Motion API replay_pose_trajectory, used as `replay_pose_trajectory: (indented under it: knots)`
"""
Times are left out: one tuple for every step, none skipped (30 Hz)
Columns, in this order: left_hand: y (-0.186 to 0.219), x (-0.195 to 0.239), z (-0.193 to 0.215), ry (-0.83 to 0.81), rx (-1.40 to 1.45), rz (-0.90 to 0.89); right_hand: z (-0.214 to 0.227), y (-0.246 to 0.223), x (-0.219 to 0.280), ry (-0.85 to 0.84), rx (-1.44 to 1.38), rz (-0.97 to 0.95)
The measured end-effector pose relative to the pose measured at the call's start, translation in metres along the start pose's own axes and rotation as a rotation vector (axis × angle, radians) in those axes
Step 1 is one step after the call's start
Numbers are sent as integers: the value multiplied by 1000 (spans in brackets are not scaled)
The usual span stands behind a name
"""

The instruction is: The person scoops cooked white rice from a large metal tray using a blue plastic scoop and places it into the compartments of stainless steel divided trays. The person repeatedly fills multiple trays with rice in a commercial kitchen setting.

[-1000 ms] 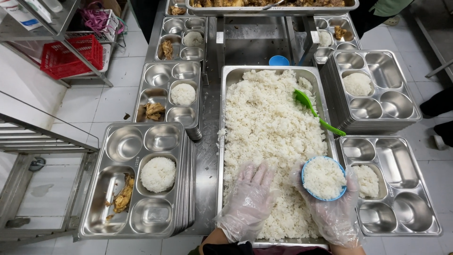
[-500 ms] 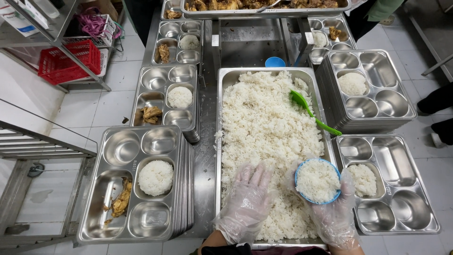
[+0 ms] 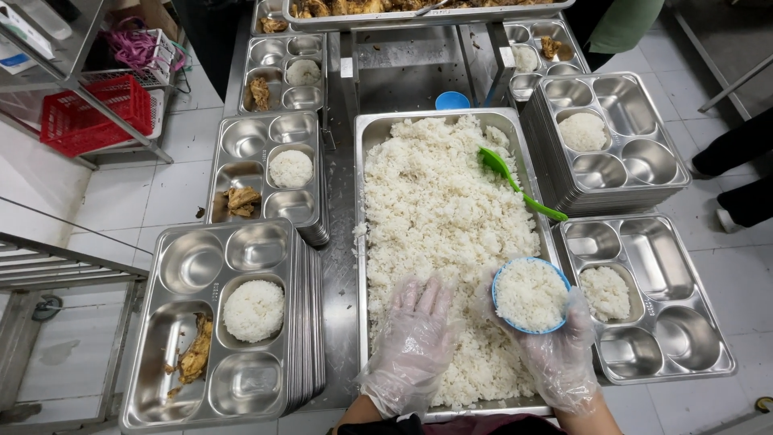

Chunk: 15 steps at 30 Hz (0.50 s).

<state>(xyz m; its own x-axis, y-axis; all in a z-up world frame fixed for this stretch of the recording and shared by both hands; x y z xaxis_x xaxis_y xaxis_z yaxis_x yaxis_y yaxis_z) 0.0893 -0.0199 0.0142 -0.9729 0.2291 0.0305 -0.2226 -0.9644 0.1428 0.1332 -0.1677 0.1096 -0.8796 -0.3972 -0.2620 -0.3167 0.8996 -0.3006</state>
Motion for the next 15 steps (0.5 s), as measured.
replay_pose_trajectory:
  knots:
    - [0, 1, 1, 83, -105, 21, 10, -2, 2, 57, -25, 17]
    - [1, 5, 1, 165, -208, 43, 19, -3, 5, 117, -50, 34]
    - [4, 5, 23, 161, -208, 39, 20, -3, 5, 121, -51, 37]
    - [-3, -3, 20, -135, 205, 37, 25, -4, 6, 171, -107, 65]
    - [1, -3, 14, -429, 619, 33, 30, -4, 6, 221, -162, 93]
    - [-2, -3, -4, -427, 618, 34, 35, -4, 8, 219, -162, 93]
    - [-5, -4, 2, -189, 256, 20, 42, -7, 12, 248, -114, 94]
    - [1, 1, 5, 46, -106, 3, 49, -8, 16, 280, -68, 96]
    - [2, 1, 21, 45, -107, 4, 49, -9, 16, 281, -68, 95]
    - [-1, -3, 20, -159, 151, 7, 54, -11, 19, 346, -14, 79]
    - [0, -2, 17, -361, 410, 9, 58, -12, 22, 410, 40, 62]
    - [2, -2, 27, -361, 411, 7, 61, -14, 26, 411, 42, 63]
    - [2, -1, 30, -423, 556, 40, 57, 2, 24, 331, -284, -21]
    - [4, 0, 34, -483, 701, 69, 45, 15, 24, 239, -605, -106]
    - [3, -1, 32, -482, 702, 64, 42, 16, 18, 238, -600, -104]
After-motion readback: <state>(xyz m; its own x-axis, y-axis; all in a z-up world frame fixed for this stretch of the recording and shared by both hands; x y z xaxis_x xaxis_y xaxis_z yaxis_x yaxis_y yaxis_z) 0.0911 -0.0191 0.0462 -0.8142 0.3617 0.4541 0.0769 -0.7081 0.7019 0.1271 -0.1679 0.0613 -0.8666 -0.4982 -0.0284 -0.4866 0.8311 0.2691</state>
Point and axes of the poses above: each hand's wrist, its own x-axis away from the middle knuckle, its own z-axis out of the back of the hand, y = z × x, the point moved 9 cm from there along -x, towards the middle knuckle, and after that the axes turned 15 degrees about -y, right-handed, at the moved point
